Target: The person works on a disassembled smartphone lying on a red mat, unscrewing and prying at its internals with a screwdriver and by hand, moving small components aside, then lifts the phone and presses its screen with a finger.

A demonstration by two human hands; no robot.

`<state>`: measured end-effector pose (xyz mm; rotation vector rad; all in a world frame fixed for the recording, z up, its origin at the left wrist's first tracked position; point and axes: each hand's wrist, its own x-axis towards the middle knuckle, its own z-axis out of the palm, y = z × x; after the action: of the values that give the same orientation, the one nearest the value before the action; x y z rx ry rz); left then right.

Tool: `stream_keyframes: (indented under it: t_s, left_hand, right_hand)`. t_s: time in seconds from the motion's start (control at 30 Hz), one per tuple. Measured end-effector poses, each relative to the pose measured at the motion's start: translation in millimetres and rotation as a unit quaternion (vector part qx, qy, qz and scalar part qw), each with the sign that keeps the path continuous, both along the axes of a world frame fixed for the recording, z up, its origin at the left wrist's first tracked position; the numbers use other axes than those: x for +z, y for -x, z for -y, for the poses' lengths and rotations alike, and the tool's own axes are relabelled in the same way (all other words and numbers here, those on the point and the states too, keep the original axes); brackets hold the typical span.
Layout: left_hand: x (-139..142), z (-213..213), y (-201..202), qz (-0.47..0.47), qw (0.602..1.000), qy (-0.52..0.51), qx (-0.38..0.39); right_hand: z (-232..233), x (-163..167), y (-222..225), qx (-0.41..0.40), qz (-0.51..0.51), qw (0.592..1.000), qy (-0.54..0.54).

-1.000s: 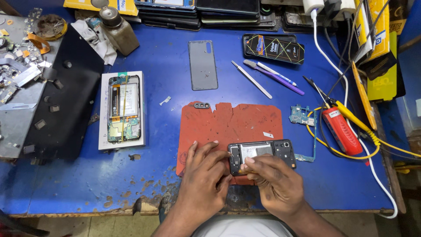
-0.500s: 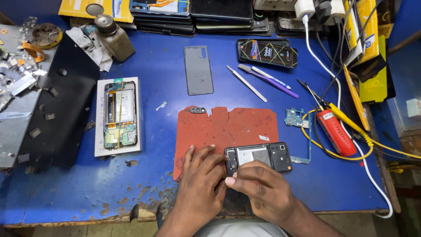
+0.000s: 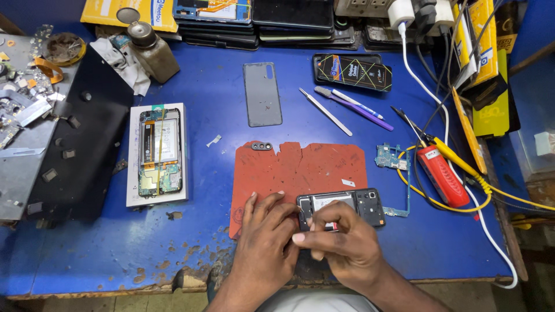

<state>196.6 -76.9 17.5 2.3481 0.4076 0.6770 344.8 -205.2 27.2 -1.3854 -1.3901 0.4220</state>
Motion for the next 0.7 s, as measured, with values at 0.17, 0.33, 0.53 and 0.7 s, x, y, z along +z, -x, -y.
stream_keyframes:
  t_s: [0.17,0.33,0.53,0.7]
  left_hand:
    - [0.8,-0.5,-0.1,-0.008,1.0,0.01,-0.005]
    - [0.1,-0.9,0.5,-0.007,1.0,0.007,-0.005]
    - [-1.5,-0.3,0.8,-0.01,1.0,0.011,-0.006]
    - [-2.4,-0.2,-0.3,-0.008,1.0,0.0,-0.005]
  right_hand:
    - [-0.9,0.8,-1.5,0.018,0.018,0.999,-0.021]
    - [-0.7,2.0,-3.8,0.052,0.0,0.999,-0.006]
    - [0.6,2.7,-2.6,0.041,0.018,0.999,-0.028]
    - [-0.1,4.0,-1.7,0.013,0.014,0.999,-0.026]
